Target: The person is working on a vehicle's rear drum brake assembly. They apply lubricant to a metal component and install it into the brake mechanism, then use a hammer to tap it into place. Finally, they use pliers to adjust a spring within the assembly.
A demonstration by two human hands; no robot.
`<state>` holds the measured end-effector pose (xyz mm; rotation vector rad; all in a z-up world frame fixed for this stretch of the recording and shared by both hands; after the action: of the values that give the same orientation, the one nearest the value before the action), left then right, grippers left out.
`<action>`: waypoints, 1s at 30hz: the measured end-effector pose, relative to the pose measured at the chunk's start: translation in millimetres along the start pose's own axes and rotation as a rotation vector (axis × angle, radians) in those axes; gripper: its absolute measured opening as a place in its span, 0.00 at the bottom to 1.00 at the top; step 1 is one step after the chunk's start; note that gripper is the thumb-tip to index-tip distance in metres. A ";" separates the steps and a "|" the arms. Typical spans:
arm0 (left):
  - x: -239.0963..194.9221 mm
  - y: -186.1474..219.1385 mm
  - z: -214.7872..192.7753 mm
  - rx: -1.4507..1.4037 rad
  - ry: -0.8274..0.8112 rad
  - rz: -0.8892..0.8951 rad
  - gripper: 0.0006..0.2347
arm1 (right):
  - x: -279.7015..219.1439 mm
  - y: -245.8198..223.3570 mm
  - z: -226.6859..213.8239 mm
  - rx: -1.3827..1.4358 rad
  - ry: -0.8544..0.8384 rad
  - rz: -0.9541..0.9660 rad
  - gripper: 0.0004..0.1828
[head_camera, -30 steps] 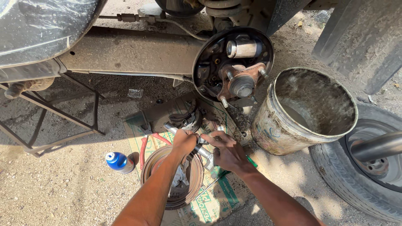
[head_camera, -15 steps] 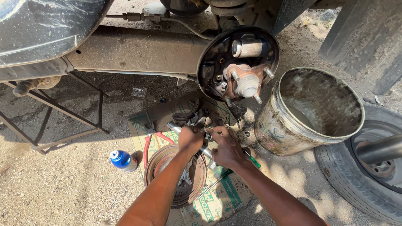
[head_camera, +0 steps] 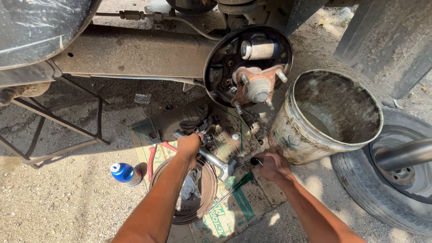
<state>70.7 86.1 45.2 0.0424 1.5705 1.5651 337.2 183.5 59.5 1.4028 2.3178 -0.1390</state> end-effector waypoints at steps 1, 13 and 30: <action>2.1 -0.2 -0.3 -0.008 -0.006 -0.004 0.09 | -0.1 1.4 2.3 0.025 0.002 0.024 0.22; -1.5 -6.8 -12.3 0.006 0.017 -0.007 0.05 | 57.2 14.1 71.7 0.141 0.057 -0.050 0.31; -13.2 6.3 -22.5 0.218 0.000 0.015 0.08 | -49.6 -109.6 -69.5 0.327 0.477 -0.577 0.47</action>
<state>62.1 62.0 53.1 0.1748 1.7379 1.3990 241.0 110.4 128.1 0.9182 3.1723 -0.4046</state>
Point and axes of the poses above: each hand's wrist, its own x-axis towards the middle knuckle, its own z-axis out of the palm, y = z × x, the point moved 1 cm from there along x, towards the middle knuckle, and after that the axes turned 5 degrees about -x, right-handed, at the moved point
